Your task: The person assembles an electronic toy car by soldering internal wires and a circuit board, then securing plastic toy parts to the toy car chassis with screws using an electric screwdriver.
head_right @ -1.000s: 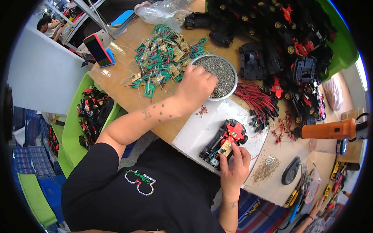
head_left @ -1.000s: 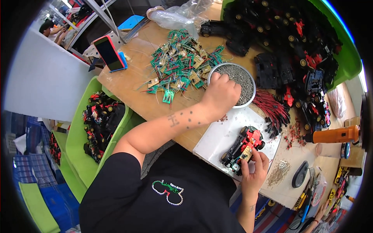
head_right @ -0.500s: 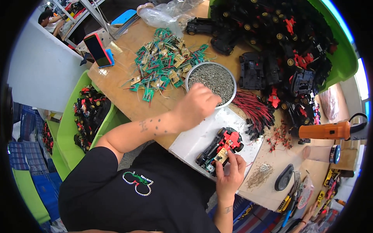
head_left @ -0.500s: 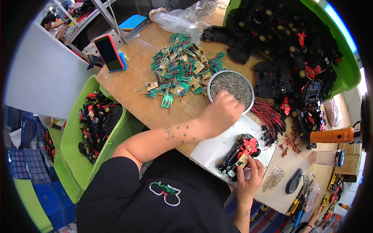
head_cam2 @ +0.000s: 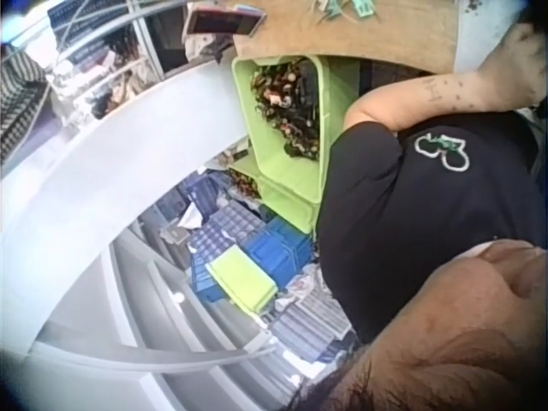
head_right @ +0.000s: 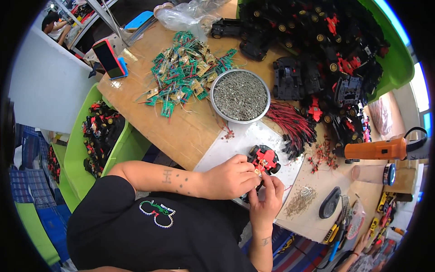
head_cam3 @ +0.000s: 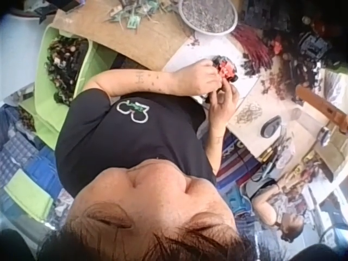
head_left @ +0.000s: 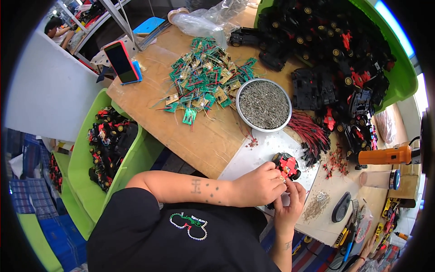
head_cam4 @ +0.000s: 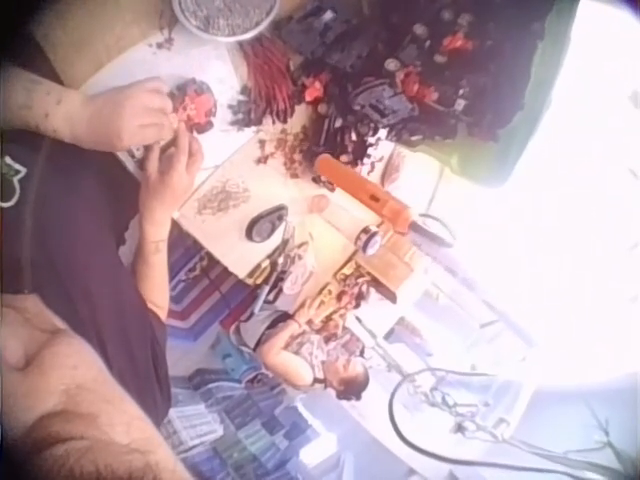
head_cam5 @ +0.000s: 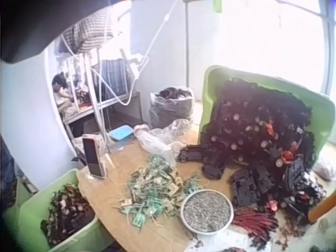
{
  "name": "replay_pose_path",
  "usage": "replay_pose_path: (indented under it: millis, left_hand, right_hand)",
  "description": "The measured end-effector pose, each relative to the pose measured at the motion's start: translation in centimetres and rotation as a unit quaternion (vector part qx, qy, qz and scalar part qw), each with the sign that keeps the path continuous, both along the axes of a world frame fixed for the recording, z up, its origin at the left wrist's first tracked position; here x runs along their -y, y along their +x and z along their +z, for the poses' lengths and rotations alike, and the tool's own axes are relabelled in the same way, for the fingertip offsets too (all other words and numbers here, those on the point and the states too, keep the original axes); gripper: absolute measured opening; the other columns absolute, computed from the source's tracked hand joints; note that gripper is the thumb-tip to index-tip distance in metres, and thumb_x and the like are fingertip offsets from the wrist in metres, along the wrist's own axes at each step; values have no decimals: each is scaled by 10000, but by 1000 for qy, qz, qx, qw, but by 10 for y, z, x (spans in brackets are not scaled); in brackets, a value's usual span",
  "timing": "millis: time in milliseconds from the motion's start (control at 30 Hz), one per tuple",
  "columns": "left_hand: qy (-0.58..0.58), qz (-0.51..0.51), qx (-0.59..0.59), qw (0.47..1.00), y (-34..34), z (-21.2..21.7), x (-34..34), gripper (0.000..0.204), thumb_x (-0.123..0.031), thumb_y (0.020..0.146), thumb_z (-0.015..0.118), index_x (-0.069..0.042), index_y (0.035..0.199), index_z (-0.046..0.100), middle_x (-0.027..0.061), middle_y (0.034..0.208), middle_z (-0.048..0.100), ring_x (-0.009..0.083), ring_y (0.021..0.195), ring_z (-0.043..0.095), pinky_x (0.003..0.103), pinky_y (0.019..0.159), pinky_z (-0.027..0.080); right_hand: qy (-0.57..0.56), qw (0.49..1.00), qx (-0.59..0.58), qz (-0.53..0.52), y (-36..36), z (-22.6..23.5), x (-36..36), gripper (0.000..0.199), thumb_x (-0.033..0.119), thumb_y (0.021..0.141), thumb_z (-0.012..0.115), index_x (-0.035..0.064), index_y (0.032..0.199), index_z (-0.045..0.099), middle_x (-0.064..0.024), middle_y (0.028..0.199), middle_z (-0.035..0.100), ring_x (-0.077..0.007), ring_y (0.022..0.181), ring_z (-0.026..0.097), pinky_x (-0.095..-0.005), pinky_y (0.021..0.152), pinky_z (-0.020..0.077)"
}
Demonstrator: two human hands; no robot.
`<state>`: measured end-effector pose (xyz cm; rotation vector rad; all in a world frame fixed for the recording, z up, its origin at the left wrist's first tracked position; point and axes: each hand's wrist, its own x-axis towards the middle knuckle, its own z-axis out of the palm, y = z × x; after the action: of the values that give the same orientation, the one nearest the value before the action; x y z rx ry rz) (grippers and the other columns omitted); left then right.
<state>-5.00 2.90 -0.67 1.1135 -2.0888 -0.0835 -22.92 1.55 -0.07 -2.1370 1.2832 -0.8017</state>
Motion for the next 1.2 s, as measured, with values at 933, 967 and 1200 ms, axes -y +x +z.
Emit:
replay_pose_path:
  millis: [933,967,1200]
  left_hand:
    - [-15,73,60,995,-8,10,4,58,-118,776,610,-99,785,556,-9,718,562,169,890,590,426,884,379]
    - [-16,77,63,995,-9,11,4,57,-118,780,610,-99,788,558,-11,717,564,168,890,590,427,888,377]
    - [3,65,68,996,-10,11,4,74,-134,802,631,-101,809,565,-19,722,582,167,903,597,449,906,368]
  right_hand:
    - [65,820,551,140,16,93,44,431,400,948,597,14,1098,479,-61,849,460,-113,603,446,-257,573,356]
    - [59,822,546,150,16,94,43,434,401,948,596,11,1099,479,-60,848,458,-111,602,444,-258,575,354]
    - [53,822,552,134,13,95,38,505,463,920,620,4,1071,472,-72,826,471,-123,545,462,-265,522,369]
